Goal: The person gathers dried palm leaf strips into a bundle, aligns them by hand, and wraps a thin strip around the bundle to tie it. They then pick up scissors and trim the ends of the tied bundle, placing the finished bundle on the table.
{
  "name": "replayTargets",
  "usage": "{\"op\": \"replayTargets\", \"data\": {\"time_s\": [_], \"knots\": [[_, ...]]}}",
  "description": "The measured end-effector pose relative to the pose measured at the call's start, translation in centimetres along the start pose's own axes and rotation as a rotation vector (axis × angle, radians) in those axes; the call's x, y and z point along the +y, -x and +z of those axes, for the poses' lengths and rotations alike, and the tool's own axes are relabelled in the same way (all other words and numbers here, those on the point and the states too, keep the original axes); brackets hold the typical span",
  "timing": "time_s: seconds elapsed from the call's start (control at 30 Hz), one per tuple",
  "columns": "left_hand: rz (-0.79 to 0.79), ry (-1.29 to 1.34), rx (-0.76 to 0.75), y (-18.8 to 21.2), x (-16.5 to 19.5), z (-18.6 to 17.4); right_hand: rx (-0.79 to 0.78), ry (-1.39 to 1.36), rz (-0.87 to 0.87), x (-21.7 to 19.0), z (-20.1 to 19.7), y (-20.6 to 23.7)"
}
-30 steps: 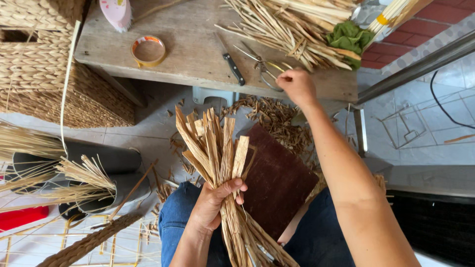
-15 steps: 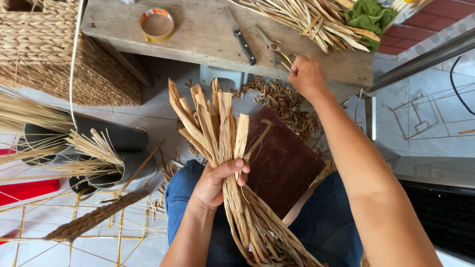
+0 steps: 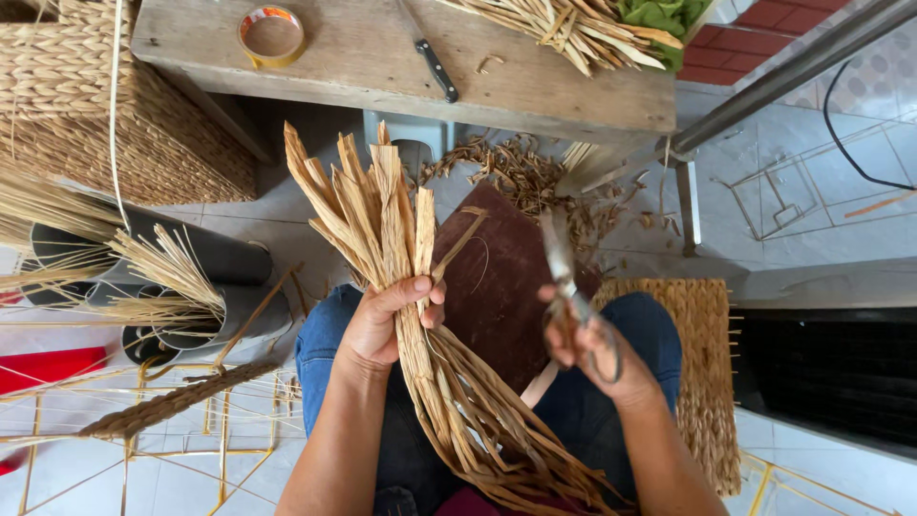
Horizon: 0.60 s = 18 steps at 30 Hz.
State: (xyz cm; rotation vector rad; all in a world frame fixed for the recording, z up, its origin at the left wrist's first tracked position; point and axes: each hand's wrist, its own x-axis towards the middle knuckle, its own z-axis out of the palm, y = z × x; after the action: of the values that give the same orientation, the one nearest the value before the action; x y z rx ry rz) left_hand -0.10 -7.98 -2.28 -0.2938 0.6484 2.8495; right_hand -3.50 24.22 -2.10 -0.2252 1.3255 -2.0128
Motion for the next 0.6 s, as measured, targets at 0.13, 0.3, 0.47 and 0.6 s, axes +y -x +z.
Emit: {"op": "replayTargets", "data": {"time_s": [0.13,0.3,0.47,0.6], "knots": [[-0.029,-0.044,-0.03,0.0,-0.7,0.3,-0.146,0.084,0.052,0.6,1.9,0.4],[-0.105,-0.121,-0.047,0.3,-1.3,0.8,-0.028,0.066,-0.092,-0.2,3.2,-2.0],[-0.077,-0.292,-0.002,0.3,-1.4,1.4,0.057,-0.058,-0.157,-1.4,2.5,-1.4],[-0.092,-0.399,-0.015,0.3,-1.5,1.8,0.058,-0.058,-0.175,-1.5,1.7,0.0]]}}
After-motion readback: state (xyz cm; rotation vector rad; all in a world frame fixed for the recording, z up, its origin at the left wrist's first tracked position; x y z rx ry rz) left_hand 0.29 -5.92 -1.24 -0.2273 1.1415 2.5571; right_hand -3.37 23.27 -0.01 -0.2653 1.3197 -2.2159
